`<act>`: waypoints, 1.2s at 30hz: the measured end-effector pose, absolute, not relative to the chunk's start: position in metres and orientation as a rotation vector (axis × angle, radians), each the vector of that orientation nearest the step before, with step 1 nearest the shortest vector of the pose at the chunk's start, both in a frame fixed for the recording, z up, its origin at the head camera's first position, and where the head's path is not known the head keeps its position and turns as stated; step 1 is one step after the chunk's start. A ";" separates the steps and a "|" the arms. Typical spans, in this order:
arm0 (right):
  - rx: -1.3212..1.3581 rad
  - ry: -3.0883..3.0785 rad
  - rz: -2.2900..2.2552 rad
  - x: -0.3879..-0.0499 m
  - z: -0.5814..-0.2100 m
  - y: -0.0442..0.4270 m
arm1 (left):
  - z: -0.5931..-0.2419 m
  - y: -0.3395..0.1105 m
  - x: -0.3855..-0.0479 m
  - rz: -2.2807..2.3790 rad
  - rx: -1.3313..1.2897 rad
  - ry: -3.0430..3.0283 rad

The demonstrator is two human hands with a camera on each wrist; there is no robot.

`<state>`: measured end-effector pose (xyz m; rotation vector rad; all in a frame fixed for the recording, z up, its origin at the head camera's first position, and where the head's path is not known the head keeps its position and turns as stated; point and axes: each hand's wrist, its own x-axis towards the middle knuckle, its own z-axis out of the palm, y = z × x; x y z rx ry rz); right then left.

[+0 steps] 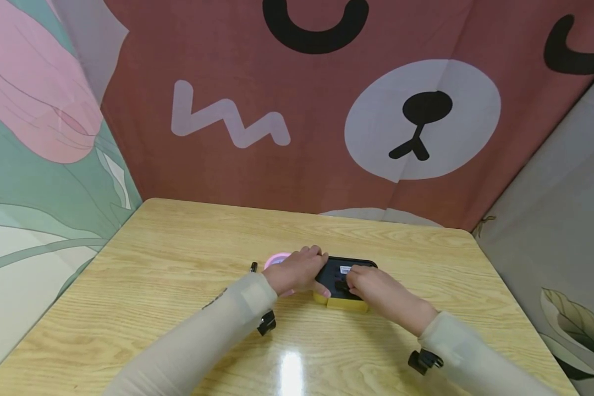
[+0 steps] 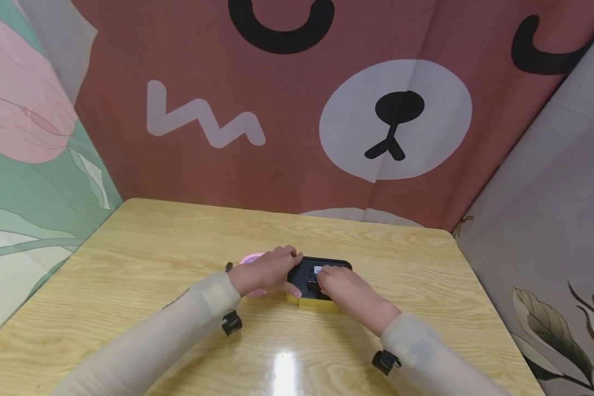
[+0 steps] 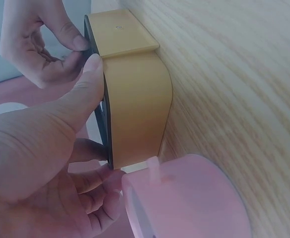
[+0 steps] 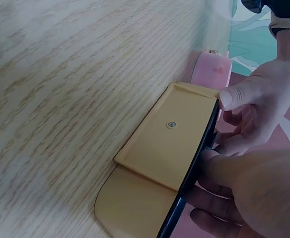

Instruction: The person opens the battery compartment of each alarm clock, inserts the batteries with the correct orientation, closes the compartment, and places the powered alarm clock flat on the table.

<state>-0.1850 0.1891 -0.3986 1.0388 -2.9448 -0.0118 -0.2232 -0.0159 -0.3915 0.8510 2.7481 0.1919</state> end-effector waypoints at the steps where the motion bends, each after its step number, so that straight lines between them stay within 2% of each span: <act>1: 1.033 -2.952 -0.019 -0.185 -0.399 0.188 | -0.392 -0.016 -0.223 0.191 0.850 2.747; 20: 1.013 -2.858 -0.152 -0.188 -0.405 0.181 | -0.393 -0.017 -0.224 0.165 0.843 2.741; 36: 1.017 -2.858 -0.089 -0.191 -0.405 0.180 | -0.390 -0.019 -0.226 0.189 0.844 2.722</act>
